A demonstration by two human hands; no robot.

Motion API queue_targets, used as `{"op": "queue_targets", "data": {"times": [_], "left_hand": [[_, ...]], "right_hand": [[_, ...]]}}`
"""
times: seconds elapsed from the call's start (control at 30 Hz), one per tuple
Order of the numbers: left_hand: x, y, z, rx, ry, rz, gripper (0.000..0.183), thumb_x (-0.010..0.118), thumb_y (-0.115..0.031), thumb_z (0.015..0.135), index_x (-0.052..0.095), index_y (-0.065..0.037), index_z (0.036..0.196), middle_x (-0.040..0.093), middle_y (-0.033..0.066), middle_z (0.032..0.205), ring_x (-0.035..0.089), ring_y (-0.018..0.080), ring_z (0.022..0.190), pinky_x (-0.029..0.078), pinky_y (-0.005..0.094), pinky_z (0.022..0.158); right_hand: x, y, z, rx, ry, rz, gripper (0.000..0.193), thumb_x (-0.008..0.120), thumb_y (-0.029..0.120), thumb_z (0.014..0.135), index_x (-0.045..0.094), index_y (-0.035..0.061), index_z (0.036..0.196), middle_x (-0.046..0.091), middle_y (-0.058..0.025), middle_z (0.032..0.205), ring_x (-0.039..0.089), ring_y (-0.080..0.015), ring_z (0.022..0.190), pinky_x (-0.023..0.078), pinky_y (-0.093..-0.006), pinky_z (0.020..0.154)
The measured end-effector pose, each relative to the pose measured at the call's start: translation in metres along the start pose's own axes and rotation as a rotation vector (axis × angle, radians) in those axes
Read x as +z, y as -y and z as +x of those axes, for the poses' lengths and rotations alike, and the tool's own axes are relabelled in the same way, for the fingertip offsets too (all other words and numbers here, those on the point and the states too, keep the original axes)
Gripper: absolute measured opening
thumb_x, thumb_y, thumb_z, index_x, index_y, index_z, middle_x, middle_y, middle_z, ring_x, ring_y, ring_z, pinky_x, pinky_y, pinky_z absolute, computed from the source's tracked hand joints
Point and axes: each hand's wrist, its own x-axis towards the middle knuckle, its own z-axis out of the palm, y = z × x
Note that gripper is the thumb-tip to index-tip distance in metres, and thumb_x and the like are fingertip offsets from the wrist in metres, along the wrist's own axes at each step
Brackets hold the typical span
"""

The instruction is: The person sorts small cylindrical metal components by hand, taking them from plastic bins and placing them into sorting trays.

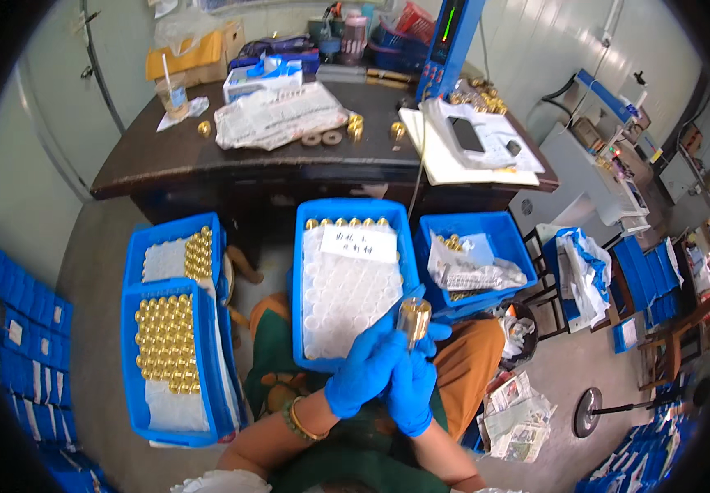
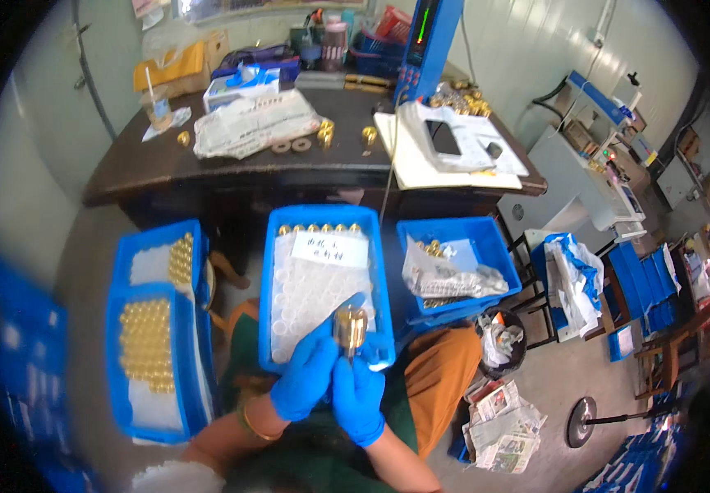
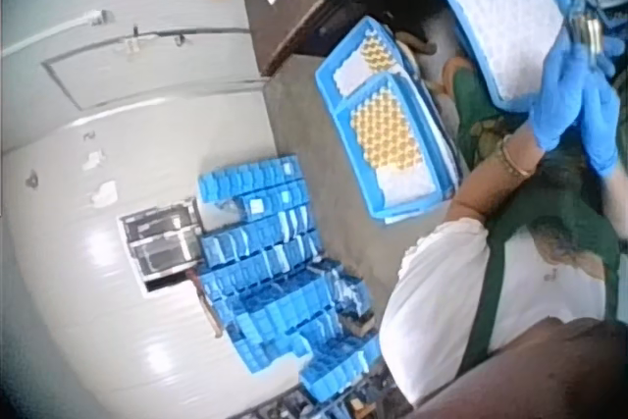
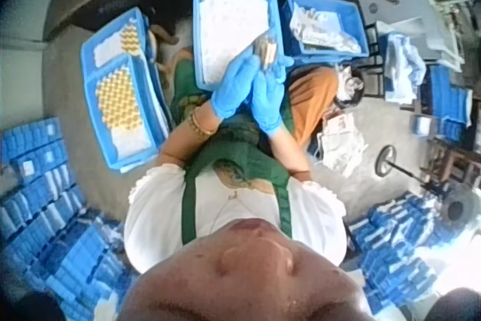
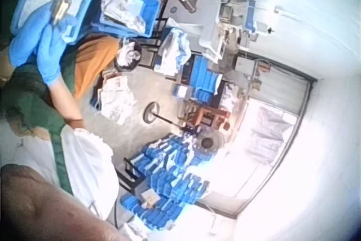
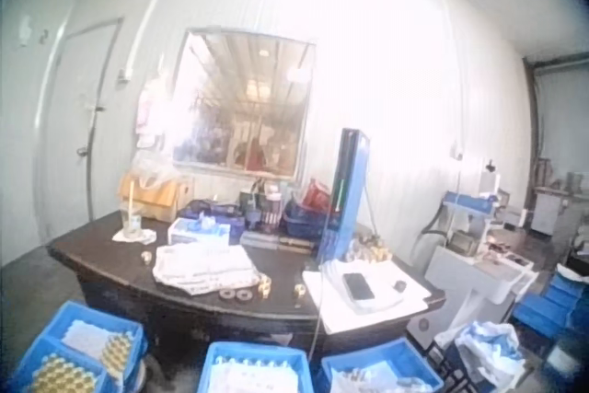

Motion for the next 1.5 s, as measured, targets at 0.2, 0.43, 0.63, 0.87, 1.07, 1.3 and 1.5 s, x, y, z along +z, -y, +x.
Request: {"op": "queue_targets", "data": {"times": [0.2,0.43,0.63,0.87,1.07,1.3,1.5], "left_hand": [[0.008,-0.005,-0.007,-0.004,-0.068,0.013,0.047,0.040,-0.016,0.087,0.027,-0.003,0.131,0.045,0.0096,0.116,0.045,0.0146,0.101,0.036,0.0284,0.090],[0.010,-0.006,-0.010,-0.021,-0.076,0.034,0.067,0.054,0.009,0.072,0.023,-0.003,0.130,0.043,0.0092,0.114,0.047,0.0146,0.100,0.042,0.0266,0.082],[0.009,-0.004,-0.011,0.055,-0.081,0.116,0.063,0.054,-0.003,0.075,0.024,-0.003,0.130,0.044,0.0118,0.115,0.048,0.0128,0.092,0.041,0.0253,0.083],[-0.004,-0.001,-0.022,0.221,-0.047,0.066,0.064,0.046,-0.012,0.081,0.013,-0.004,0.135,0.039,0.0182,0.125,0.049,0.0153,0.097,0.040,0.0271,0.086],[-0.034,-0.016,-0.044,0.121,-0.103,0.243,0.063,0.044,-0.009,0.085,0.006,-0.004,0.136,0.041,0.0194,0.123,0.047,0.0223,0.106,0.035,0.0335,0.093],[-0.158,-0.060,-0.146,0.080,-0.699,0.783,0.042,0.062,-0.005,0.073,0.046,-0.005,0.112,0.052,0.0092,0.105,0.052,0.0186,0.098,0.043,0.0298,0.084],[-0.234,-0.083,-0.276,-0.406,-1.134,1.579,0.061,0.060,-0.009,0.068,0.037,-0.008,0.124,0.055,0.0099,0.089,0.055,0.0223,0.078,0.045,0.0320,0.068]], "right_hand": [[0.004,0.002,-0.005,-0.081,-0.050,-0.124,0.014,0.050,0.009,0.080,0.059,-0.0024,0.083,0.058,-0.0129,0.066,0.053,-0.0142,0.055,0.043,-0.0278,0.052],[-0.002,-0.012,-0.009,-0.184,0.010,-0.135,0.015,0.054,0.010,0.078,0.054,0.0005,0.067,0.056,-0.0133,0.060,0.053,-0.0179,0.050,0.042,-0.0288,0.048],[-0.002,-0.017,-0.010,-0.216,0.046,-0.142,0.012,0.053,0.011,0.078,0.056,-0.0004,0.076,0.057,-0.0139,0.064,0.056,-0.0194,0.055,0.044,-0.0290,0.053],[0.005,-0.005,-0.016,-0.151,0.115,-0.190,0.021,0.050,0.010,0.079,0.057,-0.0013,0.095,0.060,-0.0180,0.079,0.060,-0.0263,0.067,0.047,-0.0320,0.063],[0.032,-0.024,-0.018,-0.178,0.240,-0.148,0.014,0.048,0.006,0.080,0.058,-0.0009,0.087,0.058,-0.0185,0.072,0.057,-0.0291,0.060,0.044,-0.0347,0.055],[0.045,-0.047,-0.037,-0.006,0.589,-0.336,0.017,0.052,0.009,0.082,0.051,0.0003,0.067,0.048,-0.0141,0.051,0.048,-0.0188,0.042,0.035,-0.0314,0.040],[0.044,-0.056,-0.032,0.241,0.477,-0.031,0.017,0.045,0.013,0.089,0.047,0.0082,0.072,0.040,0.0049,0.055,0.034,-0.0022,0.045,0.024,-0.0177,0.039]]}}
